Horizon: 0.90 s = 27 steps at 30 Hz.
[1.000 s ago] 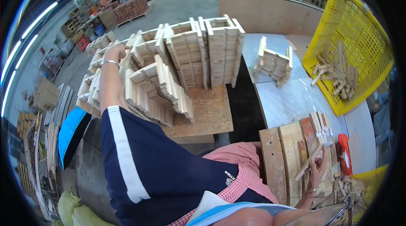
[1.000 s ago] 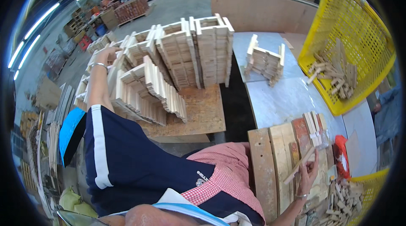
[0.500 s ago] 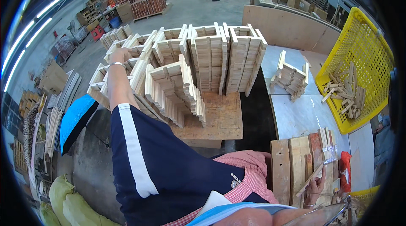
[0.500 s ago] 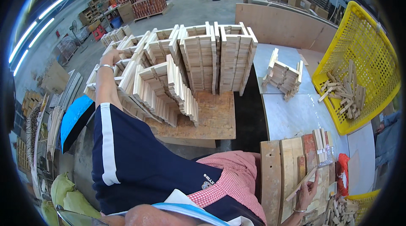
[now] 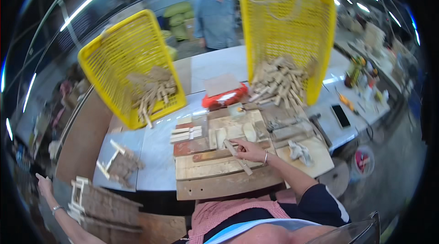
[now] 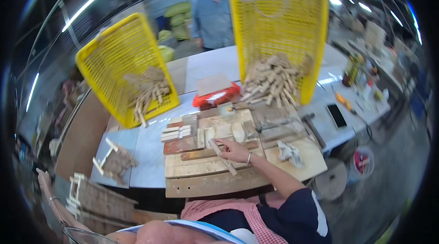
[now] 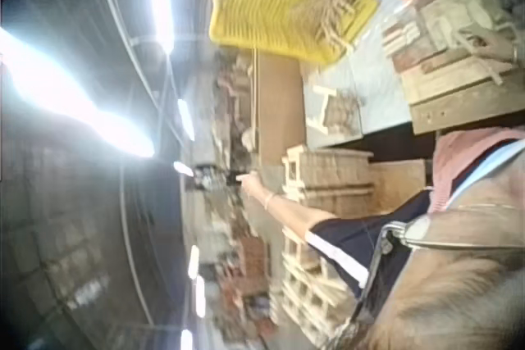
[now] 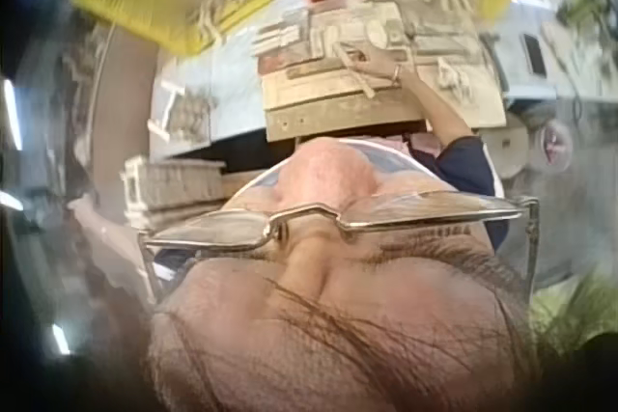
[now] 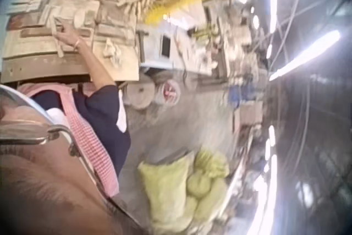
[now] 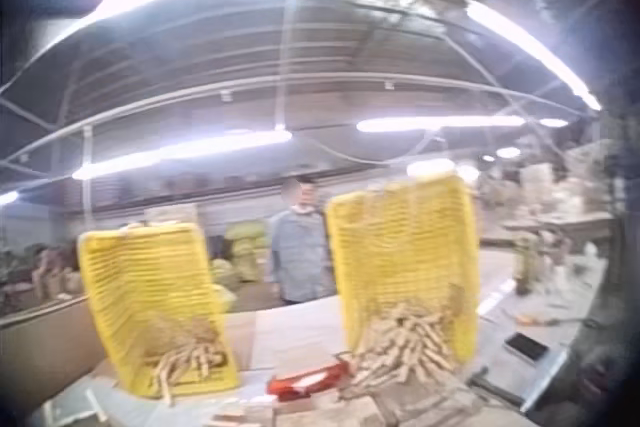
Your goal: Assembling wooden frame components using glue, a hammer, and a jig in a workshop.
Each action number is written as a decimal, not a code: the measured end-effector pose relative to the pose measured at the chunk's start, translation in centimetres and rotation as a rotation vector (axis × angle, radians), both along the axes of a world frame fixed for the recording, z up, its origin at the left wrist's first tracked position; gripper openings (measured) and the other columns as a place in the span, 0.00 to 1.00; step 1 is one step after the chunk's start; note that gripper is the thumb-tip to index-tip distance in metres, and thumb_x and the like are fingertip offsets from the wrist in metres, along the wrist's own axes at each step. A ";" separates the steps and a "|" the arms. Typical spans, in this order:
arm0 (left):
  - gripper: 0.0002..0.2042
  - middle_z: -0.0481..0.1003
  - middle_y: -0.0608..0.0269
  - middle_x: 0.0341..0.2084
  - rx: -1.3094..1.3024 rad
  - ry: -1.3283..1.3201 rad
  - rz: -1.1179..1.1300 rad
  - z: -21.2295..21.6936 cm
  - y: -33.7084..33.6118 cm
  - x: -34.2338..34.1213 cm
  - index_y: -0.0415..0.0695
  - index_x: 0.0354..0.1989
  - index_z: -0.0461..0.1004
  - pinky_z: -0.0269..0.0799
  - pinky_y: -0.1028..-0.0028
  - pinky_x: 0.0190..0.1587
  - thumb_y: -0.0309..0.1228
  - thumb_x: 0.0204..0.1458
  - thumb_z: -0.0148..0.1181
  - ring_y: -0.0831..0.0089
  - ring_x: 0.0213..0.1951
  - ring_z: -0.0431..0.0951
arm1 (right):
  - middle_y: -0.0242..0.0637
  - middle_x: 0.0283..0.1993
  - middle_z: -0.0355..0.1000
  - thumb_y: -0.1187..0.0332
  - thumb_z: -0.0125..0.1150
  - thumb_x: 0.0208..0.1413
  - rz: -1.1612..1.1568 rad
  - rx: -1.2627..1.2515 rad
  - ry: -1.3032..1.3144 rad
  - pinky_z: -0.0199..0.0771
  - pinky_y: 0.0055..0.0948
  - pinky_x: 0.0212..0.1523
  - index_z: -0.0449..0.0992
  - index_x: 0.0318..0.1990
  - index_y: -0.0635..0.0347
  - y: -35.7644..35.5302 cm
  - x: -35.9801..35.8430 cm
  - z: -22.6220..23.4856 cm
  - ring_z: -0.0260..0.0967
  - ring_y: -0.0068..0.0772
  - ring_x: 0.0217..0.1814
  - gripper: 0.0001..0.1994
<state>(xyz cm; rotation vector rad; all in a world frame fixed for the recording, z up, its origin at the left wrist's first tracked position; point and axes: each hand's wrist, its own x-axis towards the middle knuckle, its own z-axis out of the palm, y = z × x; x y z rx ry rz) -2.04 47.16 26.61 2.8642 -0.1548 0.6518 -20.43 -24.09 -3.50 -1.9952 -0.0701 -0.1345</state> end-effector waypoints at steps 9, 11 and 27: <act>0.06 0.72 0.60 0.21 0.089 -0.062 -1.334 -27.2 -40.2 -6.3 0.48 0.35 0.73 0.68 0.62 0.23 0.33 0.50 0.56 0.62 0.21 0.74 | 0.31 0.30 0.67 0.67 0.60 0.50 -0.204 -0.126 0.114 0.67 0.21 0.31 0.69 0.55 0.60 -3.3 -6.3 -0.3 0.64 0.20 0.30 0.23; 0.12 0.71 0.62 0.19 0.109 0.154 -1.422 -27.2 -44.3 -11.9 0.48 0.43 0.74 0.68 0.62 0.20 0.32 0.49 0.57 0.63 0.18 0.73 | 0.33 0.31 0.70 0.66 0.61 0.49 -0.231 -0.122 0.284 0.68 0.23 0.32 0.69 0.56 0.60 -3.2 -6.6 -0.5 0.67 0.22 0.31 0.24; 0.09 0.74 0.60 0.26 -0.173 0.410 -1.107 -32.9 -47.0 -15.6 0.49 0.42 0.75 0.73 0.66 0.26 0.33 0.52 0.58 0.60 0.27 0.77 | 0.38 0.34 0.70 0.64 0.62 0.48 -0.282 -0.200 0.160 0.69 0.29 0.36 0.67 0.57 0.62 -3.3 -6.9 -2.8 0.68 0.32 0.34 0.27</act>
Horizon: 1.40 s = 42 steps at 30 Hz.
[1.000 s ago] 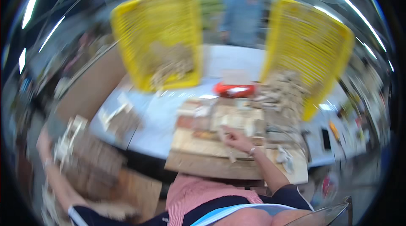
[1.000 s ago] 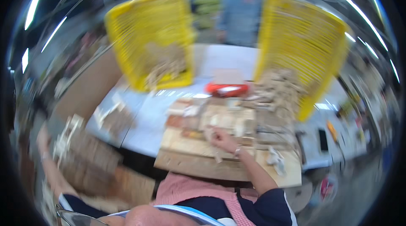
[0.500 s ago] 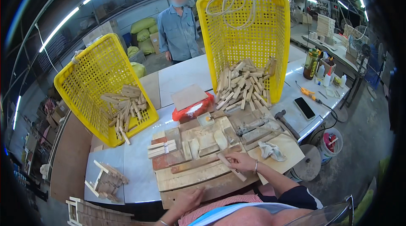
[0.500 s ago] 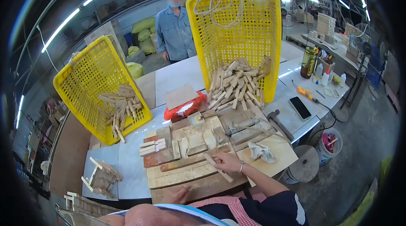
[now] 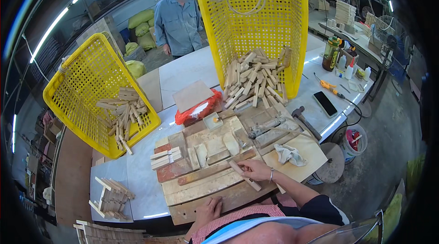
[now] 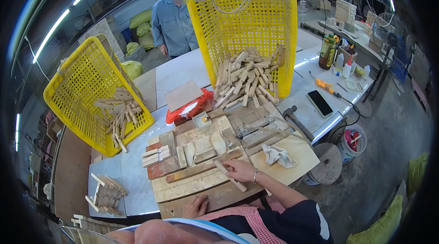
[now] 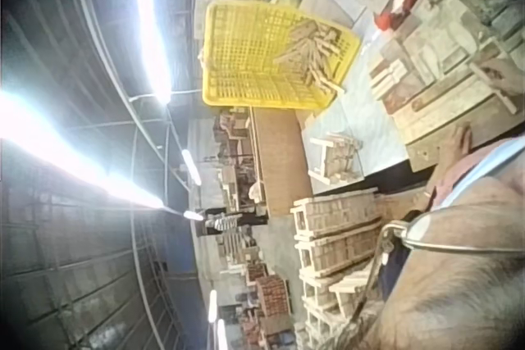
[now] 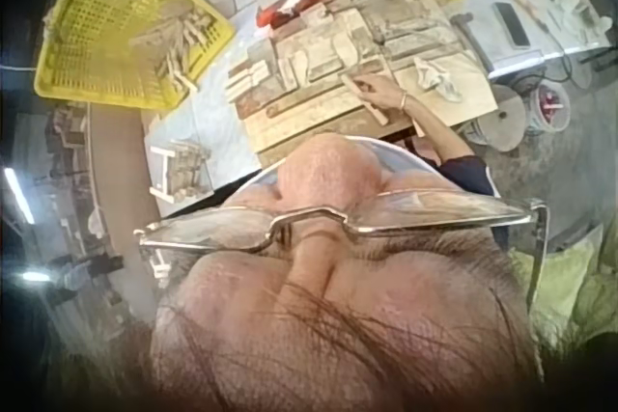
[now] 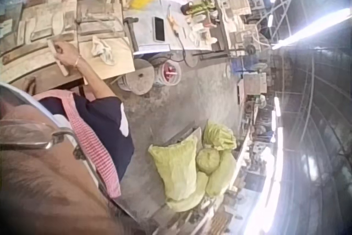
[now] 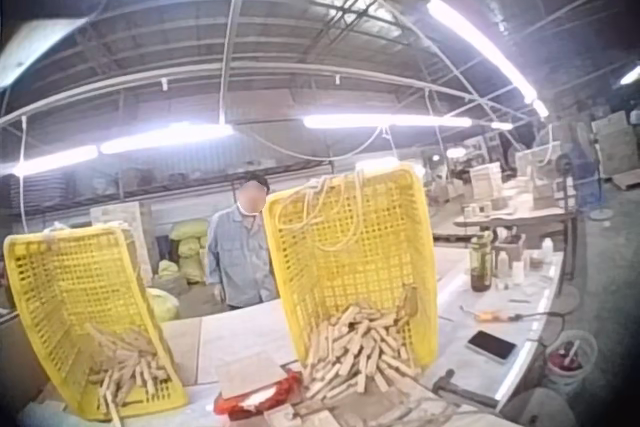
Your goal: Assembling wooden frame components using glue, a hammer, and a jig in a workshop.
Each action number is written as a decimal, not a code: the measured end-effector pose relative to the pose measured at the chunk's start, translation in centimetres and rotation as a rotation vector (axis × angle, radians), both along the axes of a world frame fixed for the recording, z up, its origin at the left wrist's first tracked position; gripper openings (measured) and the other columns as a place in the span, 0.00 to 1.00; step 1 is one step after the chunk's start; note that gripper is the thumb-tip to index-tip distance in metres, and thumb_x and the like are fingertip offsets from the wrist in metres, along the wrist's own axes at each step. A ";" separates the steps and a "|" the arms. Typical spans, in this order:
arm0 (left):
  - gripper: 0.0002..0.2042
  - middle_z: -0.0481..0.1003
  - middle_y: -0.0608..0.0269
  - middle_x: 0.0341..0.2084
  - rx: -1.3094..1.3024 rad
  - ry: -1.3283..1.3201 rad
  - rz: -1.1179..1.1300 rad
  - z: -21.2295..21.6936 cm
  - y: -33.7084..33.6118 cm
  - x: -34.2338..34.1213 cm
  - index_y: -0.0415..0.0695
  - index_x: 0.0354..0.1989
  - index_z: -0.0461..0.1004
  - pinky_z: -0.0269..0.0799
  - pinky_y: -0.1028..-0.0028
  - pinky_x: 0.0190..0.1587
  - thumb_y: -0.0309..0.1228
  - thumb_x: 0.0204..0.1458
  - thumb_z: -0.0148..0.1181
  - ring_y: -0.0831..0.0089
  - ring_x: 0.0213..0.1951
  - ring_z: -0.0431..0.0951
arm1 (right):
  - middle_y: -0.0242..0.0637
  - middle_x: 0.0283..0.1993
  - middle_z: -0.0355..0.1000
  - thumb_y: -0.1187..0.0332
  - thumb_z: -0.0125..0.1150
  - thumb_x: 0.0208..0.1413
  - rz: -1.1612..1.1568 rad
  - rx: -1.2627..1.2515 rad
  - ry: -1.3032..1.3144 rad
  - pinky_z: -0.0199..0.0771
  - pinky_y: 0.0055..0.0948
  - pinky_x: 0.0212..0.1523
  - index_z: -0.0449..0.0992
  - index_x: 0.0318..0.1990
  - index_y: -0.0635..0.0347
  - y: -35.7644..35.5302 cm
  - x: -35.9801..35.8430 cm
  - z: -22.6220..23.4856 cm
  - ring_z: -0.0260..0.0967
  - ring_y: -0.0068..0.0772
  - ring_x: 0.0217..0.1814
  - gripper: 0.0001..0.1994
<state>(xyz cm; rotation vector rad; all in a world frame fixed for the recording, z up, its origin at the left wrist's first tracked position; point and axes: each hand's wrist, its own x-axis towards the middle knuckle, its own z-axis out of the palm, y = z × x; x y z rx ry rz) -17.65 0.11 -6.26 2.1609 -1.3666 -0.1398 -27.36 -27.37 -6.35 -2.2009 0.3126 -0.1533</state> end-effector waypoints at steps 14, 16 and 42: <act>0.11 0.71 0.49 0.32 -0.023 0.099 -0.090 -1.0 0.3 1.2 0.42 0.44 0.71 0.71 0.59 0.34 0.31 0.54 0.54 0.49 0.32 0.74 | 0.22 0.29 0.62 0.76 0.57 0.54 -0.017 0.521 -0.132 0.68 0.18 0.30 0.48 0.69 0.50 -1.5 4.5 4.2 0.61 0.14 0.29 0.36; 0.10 0.69 0.53 0.27 -0.054 0.051 -0.057 -0.3 0.0 1.4 0.43 0.43 0.72 0.71 0.63 0.29 0.30 0.53 0.55 0.53 0.27 0.74 | 0.25 0.28 0.63 0.76 0.60 0.52 0.004 0.530 -0.174 0.70 0.18 0.28 0.51 0.68 0.48 -1.2 8.6 6.3 0.63 0.15 0.27 0.36; 0.10 0.68 0.58 0.22 -0.268 0.040 0.148 4.3 1.0 9.6 0.40 0.40 0.75 0.66 0.68 0.26 0.20 0.48 0.59 0.62 0.23 0.71 | 0.42 0.28 0.76 0.75 0.66 0.43 0.032 0.254 0.175 0.77 0.27 0.21 0.59 0.60 0.64 -0.2 22.5 2.4 0.76 0.30 0.21 0.34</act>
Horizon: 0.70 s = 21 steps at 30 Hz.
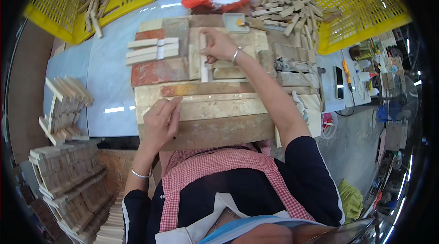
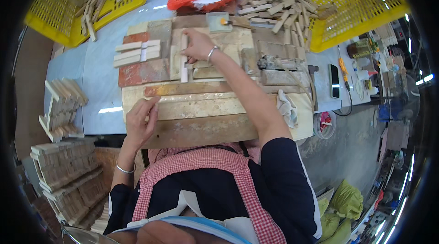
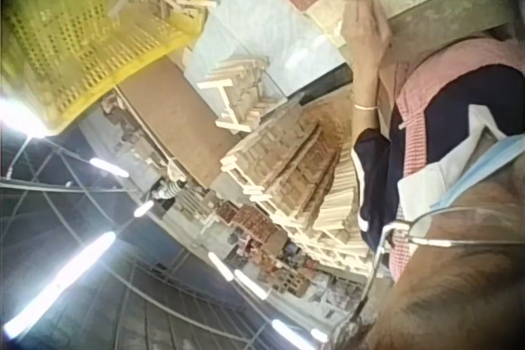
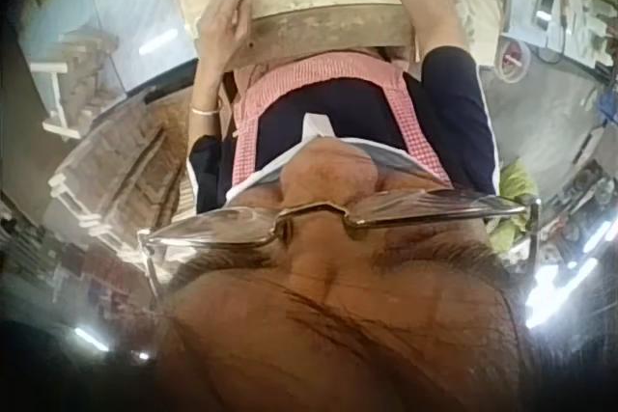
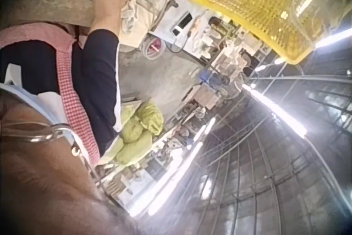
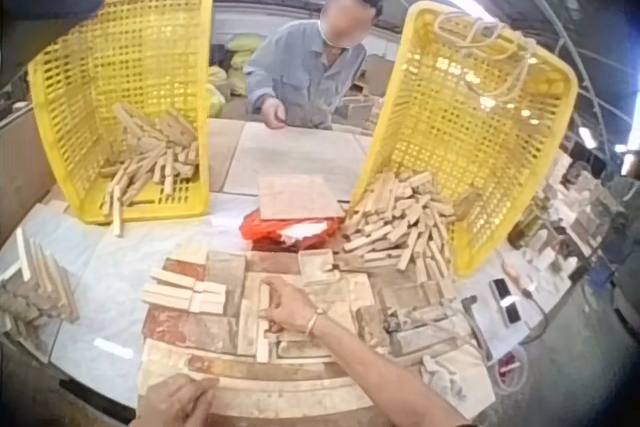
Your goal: Assembling wooden frame components using glue, a hammer, and a jig in a workshop.
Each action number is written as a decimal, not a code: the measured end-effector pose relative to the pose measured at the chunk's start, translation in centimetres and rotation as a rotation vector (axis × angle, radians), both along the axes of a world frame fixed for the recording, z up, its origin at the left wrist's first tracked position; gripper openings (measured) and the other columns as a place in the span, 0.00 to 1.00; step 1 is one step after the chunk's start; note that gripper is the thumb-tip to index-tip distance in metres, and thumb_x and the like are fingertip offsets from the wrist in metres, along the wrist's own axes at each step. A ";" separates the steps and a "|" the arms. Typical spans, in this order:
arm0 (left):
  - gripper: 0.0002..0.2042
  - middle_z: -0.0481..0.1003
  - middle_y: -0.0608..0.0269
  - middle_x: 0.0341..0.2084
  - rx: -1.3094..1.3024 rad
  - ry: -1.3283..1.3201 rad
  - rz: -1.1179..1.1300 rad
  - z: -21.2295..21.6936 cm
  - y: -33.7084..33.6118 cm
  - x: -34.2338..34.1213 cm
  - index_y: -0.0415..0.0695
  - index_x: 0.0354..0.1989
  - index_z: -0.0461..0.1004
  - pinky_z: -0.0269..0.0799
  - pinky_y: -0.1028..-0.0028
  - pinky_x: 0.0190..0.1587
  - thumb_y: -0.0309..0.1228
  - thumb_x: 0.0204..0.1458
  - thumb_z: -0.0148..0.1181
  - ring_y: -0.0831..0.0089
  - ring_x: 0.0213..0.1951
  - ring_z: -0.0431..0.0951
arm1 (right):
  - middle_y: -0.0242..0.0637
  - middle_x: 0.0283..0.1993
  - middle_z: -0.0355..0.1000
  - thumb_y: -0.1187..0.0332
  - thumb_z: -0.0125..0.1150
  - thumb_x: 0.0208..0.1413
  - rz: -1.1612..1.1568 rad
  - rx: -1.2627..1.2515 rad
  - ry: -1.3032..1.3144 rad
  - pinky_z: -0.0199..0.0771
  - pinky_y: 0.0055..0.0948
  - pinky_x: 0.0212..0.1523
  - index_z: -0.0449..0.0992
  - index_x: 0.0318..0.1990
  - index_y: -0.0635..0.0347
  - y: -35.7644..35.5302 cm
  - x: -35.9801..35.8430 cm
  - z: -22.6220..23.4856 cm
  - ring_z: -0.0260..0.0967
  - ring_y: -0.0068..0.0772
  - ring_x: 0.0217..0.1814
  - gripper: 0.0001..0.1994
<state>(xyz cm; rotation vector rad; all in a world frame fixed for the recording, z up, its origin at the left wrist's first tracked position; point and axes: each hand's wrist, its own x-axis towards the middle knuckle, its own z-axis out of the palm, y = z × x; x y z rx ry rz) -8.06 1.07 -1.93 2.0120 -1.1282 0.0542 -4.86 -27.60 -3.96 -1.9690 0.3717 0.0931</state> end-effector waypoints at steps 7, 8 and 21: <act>0.13 0.73 0.52 0.39 -0.006 -0.271 -0.109 -0.3 -9.1 4.1 0.38 0.46 0.71 0.70 0.63 0.42 0.23 0.50 0.56 0.56 0.41 0.74 | 0.41 0.25 0.72 0.77 0.56 0.53 0.044 0.113 0.097 0.79 0.28 0.22 0.54 0.64 0.62 0.1 0.5 0.4 0.76 0.31 0.22 0.30; 0.14 0.72 0.51 0.43 0.064 -0.241 -0.122 -1.4 -9.9 4.5 0.37 0.47 0.70 0.69 0.62 0.46 0.24 0.51 0.55 0.55 0.46 0.73 | 0.41 0.25 0.72 0.77 0.56 0.53 0.027 0.106 0.088 0.79 0.28 0.22 0.54 0.64 0.62 -0.2 0.5 0.1 0.76 0.31 0.22 0.30; 0.13 0.75 0.57 0.43 0.167 -0.404 -0.069 -1.4 -11.2 4.6 0.36 0.43 0.74 0.63 0.58 0.53 0.28 0.49 0.58 0.62 0.46 0.71 | 0.48 0.44 0.75 0.51 0.53 0.52 -0.605 -1.002 0.370 0.73 0.42 0.46 0.78 0.38 0.59 -26.2 -7.3 3.4 0.73 0.49 0.46 0.20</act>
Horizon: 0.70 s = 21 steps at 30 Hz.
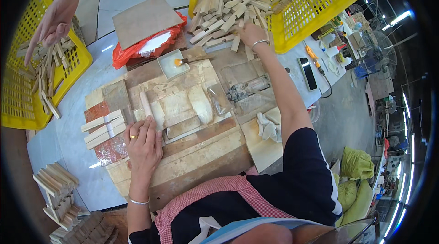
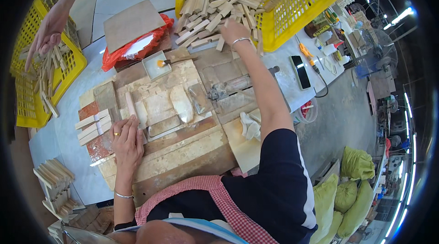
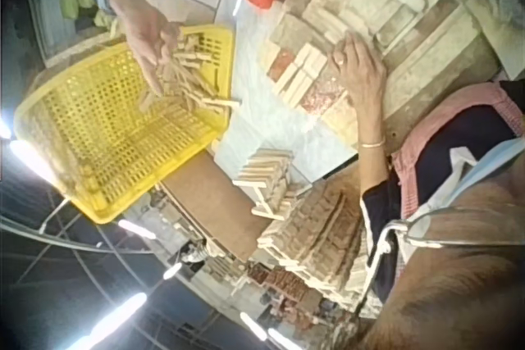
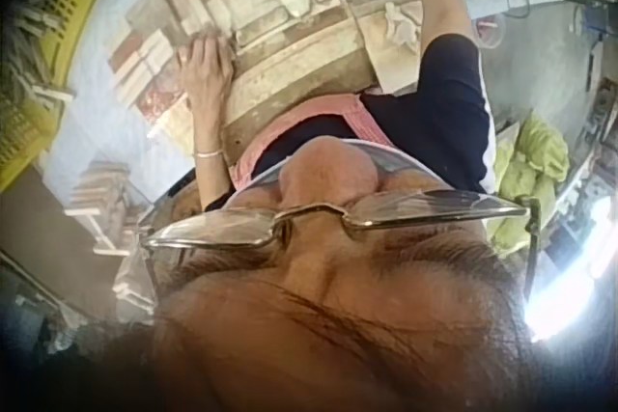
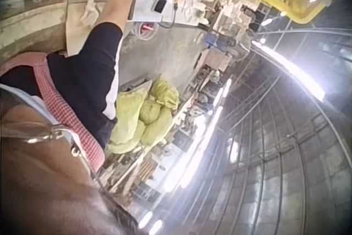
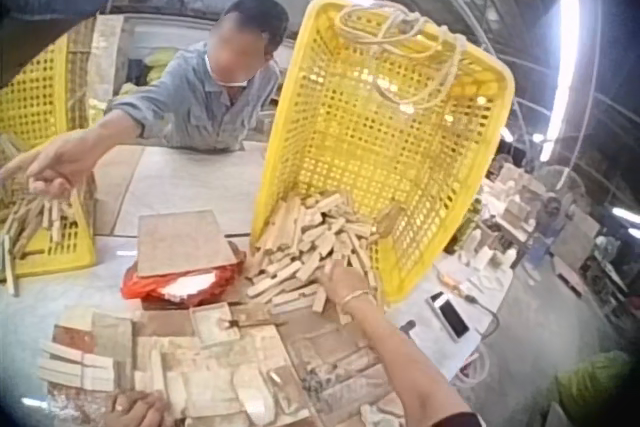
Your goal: Assembling wooden frame components using glue, a hammer, and a jig in a workshop.
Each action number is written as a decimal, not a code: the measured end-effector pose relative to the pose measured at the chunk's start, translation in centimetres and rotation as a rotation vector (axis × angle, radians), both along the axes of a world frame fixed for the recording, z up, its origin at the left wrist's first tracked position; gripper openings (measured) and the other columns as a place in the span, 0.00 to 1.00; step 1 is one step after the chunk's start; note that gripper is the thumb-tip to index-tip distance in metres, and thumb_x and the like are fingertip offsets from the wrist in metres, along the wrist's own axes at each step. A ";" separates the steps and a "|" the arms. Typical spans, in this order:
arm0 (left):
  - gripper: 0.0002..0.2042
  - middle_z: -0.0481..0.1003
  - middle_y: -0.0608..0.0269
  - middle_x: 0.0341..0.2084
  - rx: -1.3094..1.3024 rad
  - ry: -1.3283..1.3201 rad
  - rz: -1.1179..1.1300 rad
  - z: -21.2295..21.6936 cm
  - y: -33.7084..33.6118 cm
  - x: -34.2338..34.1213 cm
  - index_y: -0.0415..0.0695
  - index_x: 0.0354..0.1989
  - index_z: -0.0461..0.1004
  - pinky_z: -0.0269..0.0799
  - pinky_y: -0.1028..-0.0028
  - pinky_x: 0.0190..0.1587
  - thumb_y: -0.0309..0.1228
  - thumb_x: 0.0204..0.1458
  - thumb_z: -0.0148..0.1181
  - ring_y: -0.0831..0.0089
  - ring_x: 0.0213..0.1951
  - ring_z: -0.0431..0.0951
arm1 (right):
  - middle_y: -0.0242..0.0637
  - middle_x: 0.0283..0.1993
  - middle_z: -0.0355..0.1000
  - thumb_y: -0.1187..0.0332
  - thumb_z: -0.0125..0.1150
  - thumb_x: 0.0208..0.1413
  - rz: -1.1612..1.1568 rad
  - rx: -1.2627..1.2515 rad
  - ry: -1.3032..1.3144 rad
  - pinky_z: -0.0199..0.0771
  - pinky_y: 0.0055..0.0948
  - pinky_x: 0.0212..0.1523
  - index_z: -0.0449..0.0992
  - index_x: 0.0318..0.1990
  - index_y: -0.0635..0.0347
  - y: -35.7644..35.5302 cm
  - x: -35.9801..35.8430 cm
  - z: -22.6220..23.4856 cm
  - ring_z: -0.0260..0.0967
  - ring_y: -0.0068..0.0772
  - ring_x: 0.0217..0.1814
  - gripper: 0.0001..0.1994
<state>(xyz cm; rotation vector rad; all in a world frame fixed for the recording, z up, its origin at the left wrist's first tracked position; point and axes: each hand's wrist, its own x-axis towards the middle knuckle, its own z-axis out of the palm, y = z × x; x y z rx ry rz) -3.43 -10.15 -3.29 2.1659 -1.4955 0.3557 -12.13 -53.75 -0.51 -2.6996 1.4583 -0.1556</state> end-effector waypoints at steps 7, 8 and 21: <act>0.13 0.75 0.58 0.44 0.031 -0.008 0.006 -0.3 0.4 -0.1 0.36 0.42 0.74 0.62 0.58 0.54 0.28 0.48 0.58 0.62 0.46 0.71 | 0.52 0.44 0.75 0.47 0.59 0.46 0.067 0.000 0.297 0.73 0.40 0.48 0.78 0.42 0.61 0.6 1.2 -2.5 0.73 0.50 0.48 0.26; 0.14 0.74 0.58 0.44 0.027 0.003 0.005 -0.6 0.4 -0.2 0.37 0.43 0.74 0.62 0.58 0.54 0.28 0.48 0.58 0.62 0.46 0.71 | 0.52 0.44 0.75 0.47 0.59 0.46 0.077 0.013 0.295 0.73 0.40 0.48 0.78 0.42 0.61 0.7 1.2 -2.9 0.73 0.50 0.48 0.26; 0.17 0.72 0.57 0.30 -0.088 0.033 0.020 -0.7 0.4 0.3 0.36 0.44 0.70 0.65 0.65 0.49 0.19 0.42 0.50 0.62 0.40 0.71 | 0.29 0.36 0.74 0.64 0.62 0.54 0.575 0.413 -0.688 0.70 0.23 0.41 0.77 0.46 0.55 15.7 -4.5 0.7 0.70 0.24 0.37 0.13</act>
